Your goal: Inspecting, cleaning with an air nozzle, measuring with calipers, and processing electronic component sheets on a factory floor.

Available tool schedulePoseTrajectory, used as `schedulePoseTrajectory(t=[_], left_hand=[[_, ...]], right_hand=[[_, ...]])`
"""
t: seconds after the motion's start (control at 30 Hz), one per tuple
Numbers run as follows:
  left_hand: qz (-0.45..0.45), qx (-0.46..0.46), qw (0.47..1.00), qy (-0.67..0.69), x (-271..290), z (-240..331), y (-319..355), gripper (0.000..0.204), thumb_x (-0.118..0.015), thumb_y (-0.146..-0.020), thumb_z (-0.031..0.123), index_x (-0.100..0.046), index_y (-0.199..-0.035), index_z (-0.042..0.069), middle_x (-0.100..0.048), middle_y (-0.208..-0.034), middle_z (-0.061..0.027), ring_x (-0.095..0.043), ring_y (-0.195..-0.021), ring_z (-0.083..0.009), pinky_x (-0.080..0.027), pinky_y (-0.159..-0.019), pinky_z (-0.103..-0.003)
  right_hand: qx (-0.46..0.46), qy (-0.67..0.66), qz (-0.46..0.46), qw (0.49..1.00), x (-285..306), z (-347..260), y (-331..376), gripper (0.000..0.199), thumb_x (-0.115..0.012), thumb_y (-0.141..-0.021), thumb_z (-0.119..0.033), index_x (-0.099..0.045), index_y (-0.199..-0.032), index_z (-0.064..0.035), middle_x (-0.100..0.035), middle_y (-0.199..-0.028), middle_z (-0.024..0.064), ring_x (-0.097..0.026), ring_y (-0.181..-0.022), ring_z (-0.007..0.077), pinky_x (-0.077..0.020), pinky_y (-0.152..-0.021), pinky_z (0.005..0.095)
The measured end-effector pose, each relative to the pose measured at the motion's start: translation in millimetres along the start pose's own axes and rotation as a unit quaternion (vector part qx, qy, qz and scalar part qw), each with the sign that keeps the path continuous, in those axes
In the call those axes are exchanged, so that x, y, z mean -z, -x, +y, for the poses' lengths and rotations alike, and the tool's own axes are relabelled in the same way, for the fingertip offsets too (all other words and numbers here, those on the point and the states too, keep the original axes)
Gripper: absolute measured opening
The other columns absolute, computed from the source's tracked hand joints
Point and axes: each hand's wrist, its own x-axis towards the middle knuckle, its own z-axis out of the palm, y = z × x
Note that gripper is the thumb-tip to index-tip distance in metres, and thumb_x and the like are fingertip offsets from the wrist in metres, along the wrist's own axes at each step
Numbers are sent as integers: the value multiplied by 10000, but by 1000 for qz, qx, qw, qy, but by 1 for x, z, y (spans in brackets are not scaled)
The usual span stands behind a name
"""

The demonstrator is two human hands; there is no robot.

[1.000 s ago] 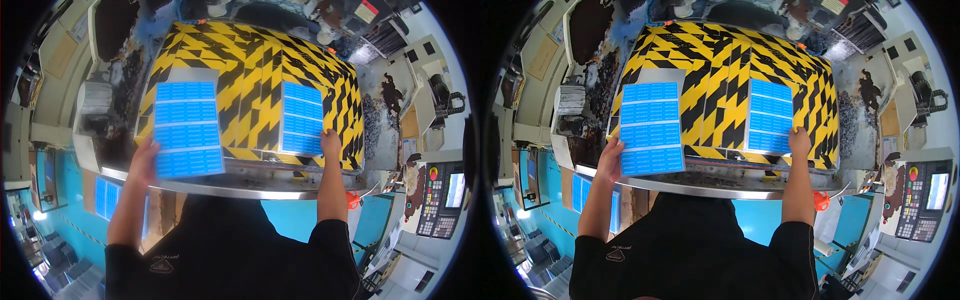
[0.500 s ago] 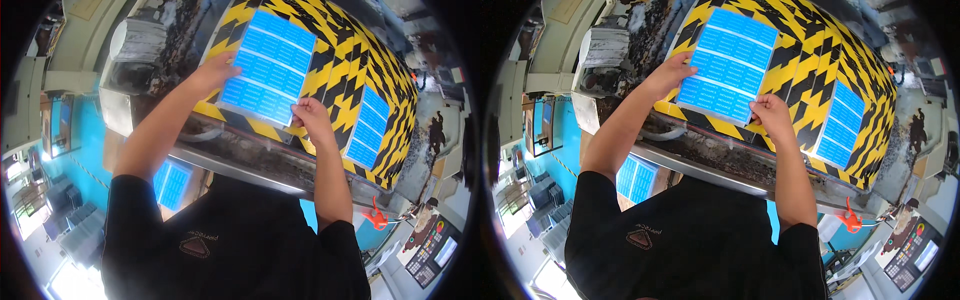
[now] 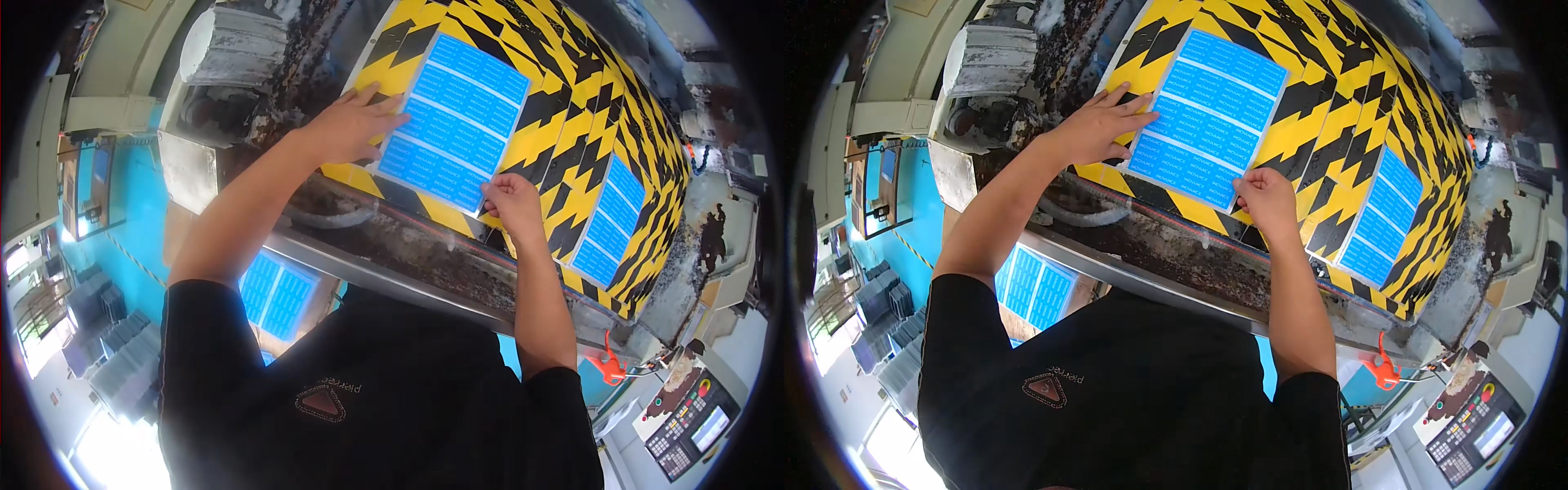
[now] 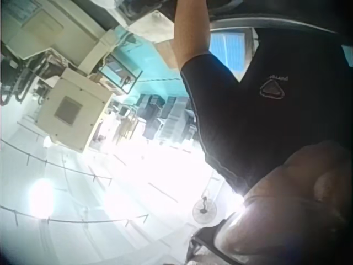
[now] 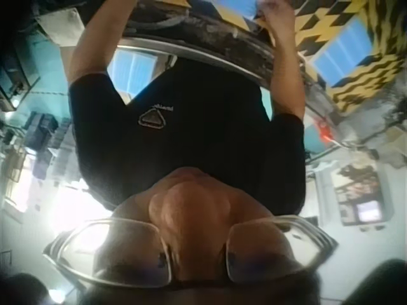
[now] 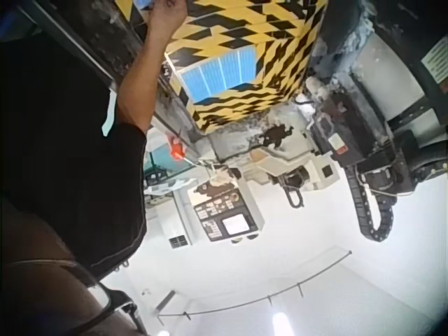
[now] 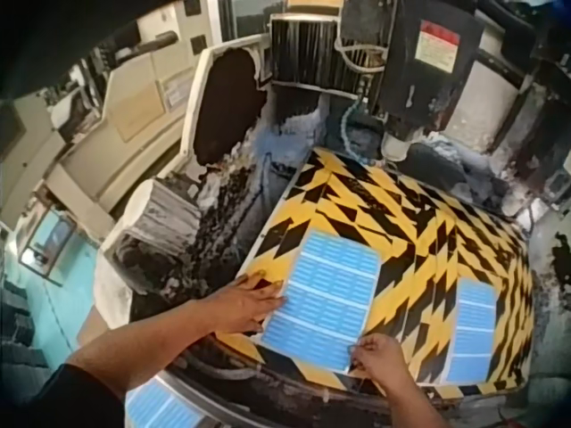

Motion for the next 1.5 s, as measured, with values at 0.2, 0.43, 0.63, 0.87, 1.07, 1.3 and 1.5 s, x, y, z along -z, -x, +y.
schedulePoseTrajectory(t=[0.2, 0.43, 0.63, 0.87, 1.07, 1.3, 1.5], left_hand=[[3, -6, 1000, 6, 0, -1, 0, 764, -740, -819, 315, -376, -1487, 262, -239, -1600, 20, -167, -1474, -356, -200, -1197, -488], [-9, -1, 1000, 7, 1, 1, -2, 766, -740, -818, 307, -374, -1489, 259, -233, -1602, 22, -165, -1473, -359, -196, -1197, -489], [-7, -5, 1000, -12, 1, 1, -1, 754, -734, -824, 320, -378, -1485, 254, -226, -1604, 21, -176, -1468, -370, -204, -1193, -486], [-4, -7, 1000, -26, 2, 2, 0, 758, -741, -820, 321, -381, -1484, 252, -227, -1604, 15, -185, -1464, -377, -206, -1194, -481], [-1, -23, 1000, -21, 12, 6, 1, 789, -774, -763, 289, -414, -1460, 201, -242, -1596, -51, -224, -1442, -421, -240, -1167, -518], [8, -17, 1000, -24, 10, 12, 4, 910, -842, -686, 292, -385, -1463, 170, -268, -1580, -82, -252, -1442, -374, -270, -1151, -520], [-18, -4, 1000, 16, 17, 15, 1, 940, -846, -685, 261, -354, -1481, 180, -223, -1600, -74, -200, -1464, -368, -262, -1155, -525]], right_hand=[[-7, 12, 3, 1000, -1, -4, 1, 186, -723, -854, -135, -631, -928, 10, -652, -754, 37, -605, -623, 93, -487, -556, 236], [-7, 14, 3, 1000, 0, -2, 0, 192, -732, -847, -141, -632, -914, 8, -649, -747, 35, -602, -614, 94, -486, -546, 238], [-6, 18, 3, 1000, -1, -4, 0, 191, -734, -843, -134, -632, -909, 13, -647, -743, 39, -601, -614, 97, -487, -550, 241], [0, 19, 4, 1000, -1, -5, 1, 189, -733, -839, -126, -634, -908, 19, -648, -744, 47, -604, -616, 105, -492, -561, 241], [-1, 14, 4, 1000, 0, -6, 1, 179, -729, -840, -119, -633, -902, 19, -644, -738, 48, -603, -615, 104, -492, -560, 242], [-1, 13, -1, 1000, 1, -2, -1, 186, -753, -821, -140, -636, -889, -12, -636, -730, 26, -595, -601, 90, -489, -556, 222], [-3, 22, 2, 1000, 1, -5, 1, 203, -751, -823, -139, -635, -904, 6, -638, -735, 36, -598, -598, 100, -496, -555, 233]])
